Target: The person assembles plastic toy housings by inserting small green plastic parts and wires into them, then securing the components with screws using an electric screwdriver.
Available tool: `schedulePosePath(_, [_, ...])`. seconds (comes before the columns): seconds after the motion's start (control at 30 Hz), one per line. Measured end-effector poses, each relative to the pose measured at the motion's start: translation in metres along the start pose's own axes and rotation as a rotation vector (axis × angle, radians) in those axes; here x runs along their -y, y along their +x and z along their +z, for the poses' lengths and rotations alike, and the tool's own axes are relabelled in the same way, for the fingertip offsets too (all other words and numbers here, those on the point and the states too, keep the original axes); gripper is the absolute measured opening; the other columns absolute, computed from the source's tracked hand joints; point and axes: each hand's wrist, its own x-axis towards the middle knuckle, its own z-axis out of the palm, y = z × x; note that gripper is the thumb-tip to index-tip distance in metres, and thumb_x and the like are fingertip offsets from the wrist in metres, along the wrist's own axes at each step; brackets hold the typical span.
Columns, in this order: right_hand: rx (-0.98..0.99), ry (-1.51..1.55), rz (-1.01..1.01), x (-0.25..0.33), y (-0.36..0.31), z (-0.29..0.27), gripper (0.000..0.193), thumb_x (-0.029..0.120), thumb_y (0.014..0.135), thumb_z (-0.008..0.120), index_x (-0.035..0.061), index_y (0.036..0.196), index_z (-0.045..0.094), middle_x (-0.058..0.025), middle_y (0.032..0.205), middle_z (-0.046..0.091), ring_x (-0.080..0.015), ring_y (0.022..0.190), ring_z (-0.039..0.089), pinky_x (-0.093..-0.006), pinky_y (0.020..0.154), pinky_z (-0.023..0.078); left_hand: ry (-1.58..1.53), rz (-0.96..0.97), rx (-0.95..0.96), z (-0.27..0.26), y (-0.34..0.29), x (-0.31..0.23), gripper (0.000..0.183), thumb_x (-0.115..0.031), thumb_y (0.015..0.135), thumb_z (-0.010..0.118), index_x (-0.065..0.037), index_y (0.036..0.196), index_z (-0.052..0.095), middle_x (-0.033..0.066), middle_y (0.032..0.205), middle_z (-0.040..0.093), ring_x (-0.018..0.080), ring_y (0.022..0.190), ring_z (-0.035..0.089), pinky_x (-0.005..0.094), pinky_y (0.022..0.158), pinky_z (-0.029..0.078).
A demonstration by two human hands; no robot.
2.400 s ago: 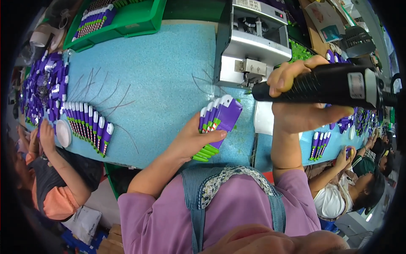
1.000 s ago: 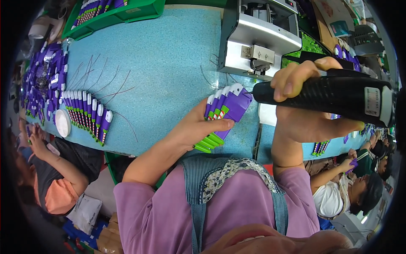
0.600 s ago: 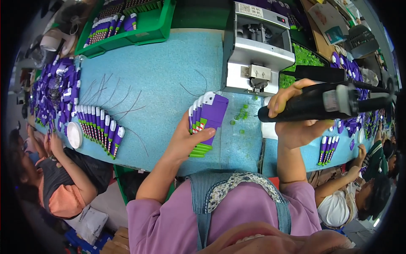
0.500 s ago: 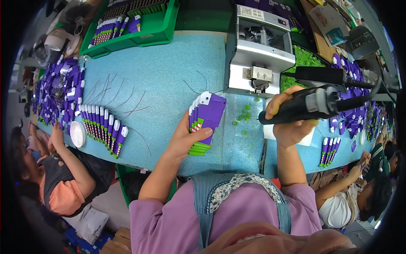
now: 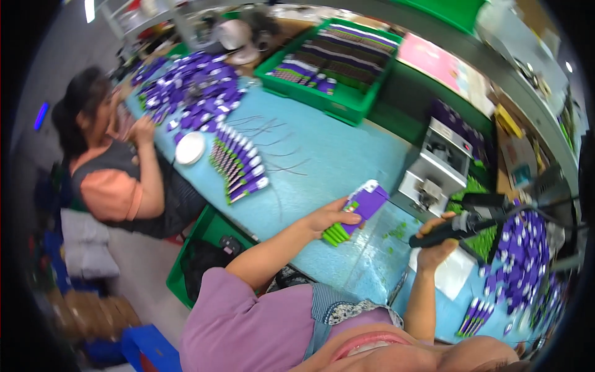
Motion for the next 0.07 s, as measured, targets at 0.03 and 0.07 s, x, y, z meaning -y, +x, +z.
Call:
schedulePosePath(0.03, [0.018,0.045,-0.015,-0.0059,0.0015,-0.0057,0.089,0.073,0.071,0.062,-0.0004,0.117,0.04,-0.0062,0.071,0.057,-0.0115,0.058,0.056,-0.0231,0.052,0.048,0.03,-0.015,-0.017,-0.0013,-0.0006,-0.0006,0.061,-0.024,0.079,0.073,-0.009,0.13,0.042,0.0061,0.094,0.062,0.0114,0.073,0.058,0.0275,0.059,0.052])
schedulePosePath(0.07, [0.059,0.067,-0.012,-0.0093,0.0055,0.0025,0.089,0.073,0.071,0.062,-0.0004,0.117,0.04,-0.0062,0.071,0.057,-0.0115,0.058,0.056,-0.0231,0.052,0.048,0.034,-0.021,0.035,-0.0022,-0.0017,-0.0027,0.066,-0.025,0.08,0.072,-0.01,0.135,0.039,0.0074,0.097,0.063,0.0119,0.075,0.059,0.028,0.062,0.053])
